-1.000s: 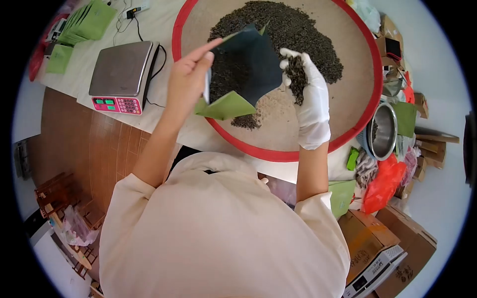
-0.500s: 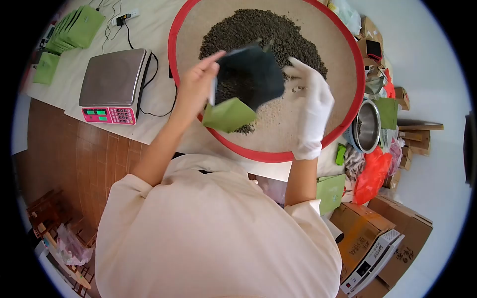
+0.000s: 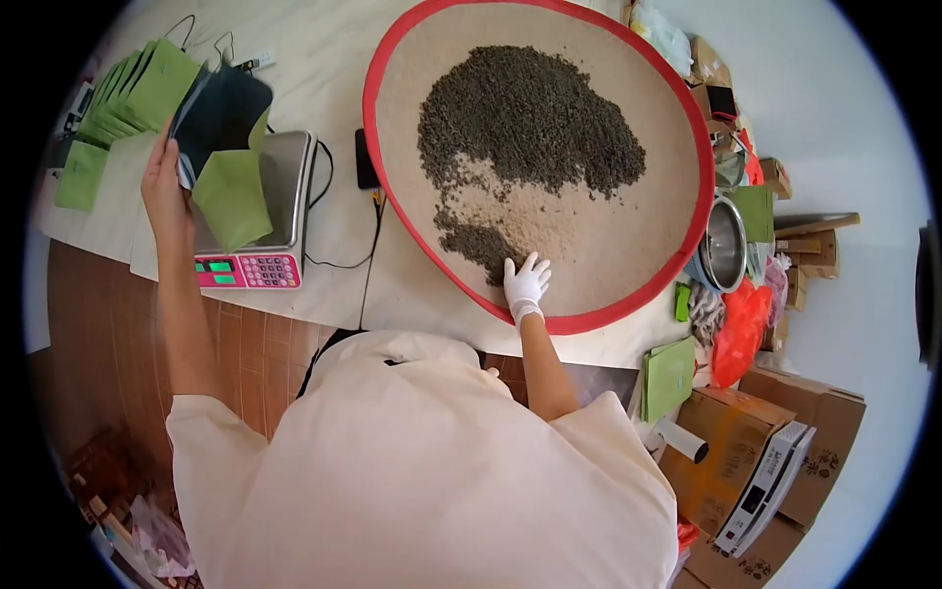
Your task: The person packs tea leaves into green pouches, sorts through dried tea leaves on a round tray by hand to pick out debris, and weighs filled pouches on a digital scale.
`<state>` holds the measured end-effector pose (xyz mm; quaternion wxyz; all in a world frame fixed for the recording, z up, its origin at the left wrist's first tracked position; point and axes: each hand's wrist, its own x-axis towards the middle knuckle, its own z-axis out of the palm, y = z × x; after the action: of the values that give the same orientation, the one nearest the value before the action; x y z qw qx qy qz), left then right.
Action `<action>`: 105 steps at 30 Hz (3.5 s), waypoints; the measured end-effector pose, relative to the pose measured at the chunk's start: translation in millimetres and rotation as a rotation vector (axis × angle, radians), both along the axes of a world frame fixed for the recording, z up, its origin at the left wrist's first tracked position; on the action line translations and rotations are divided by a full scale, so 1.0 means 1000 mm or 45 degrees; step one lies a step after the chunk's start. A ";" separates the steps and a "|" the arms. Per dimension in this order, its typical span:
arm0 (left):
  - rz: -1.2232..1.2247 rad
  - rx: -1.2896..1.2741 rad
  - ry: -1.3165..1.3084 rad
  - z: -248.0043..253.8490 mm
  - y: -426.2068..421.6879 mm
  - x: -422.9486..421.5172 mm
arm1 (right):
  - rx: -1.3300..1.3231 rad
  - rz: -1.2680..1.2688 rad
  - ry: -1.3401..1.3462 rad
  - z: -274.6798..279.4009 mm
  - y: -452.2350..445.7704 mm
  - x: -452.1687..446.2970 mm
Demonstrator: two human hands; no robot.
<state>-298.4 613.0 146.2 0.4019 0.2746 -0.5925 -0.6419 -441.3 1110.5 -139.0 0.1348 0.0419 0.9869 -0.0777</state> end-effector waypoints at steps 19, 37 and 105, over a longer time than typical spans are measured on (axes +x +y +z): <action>0.012 0.156 -0.222 -0.046 -0.085 0.029 | -0.427 -0.215 0.458 0.082 0.001 0.064; -0.216 -0.324 -0.461 -0.119 0.185 0.007 | -0.565 0.747 0.706 0.107 -0.126 -0.082; 0.257 0.722 -0.193 -0.411 0.294 -0.020 | 0.422 1.239 0.507 0.003 -0.156 -0.272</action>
<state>-318.6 907.5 -265.0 0.3257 0.4803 -0.3878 -0.7162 -713.2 954.6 -136.0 -0.0424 -0.4139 0.8979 0.1437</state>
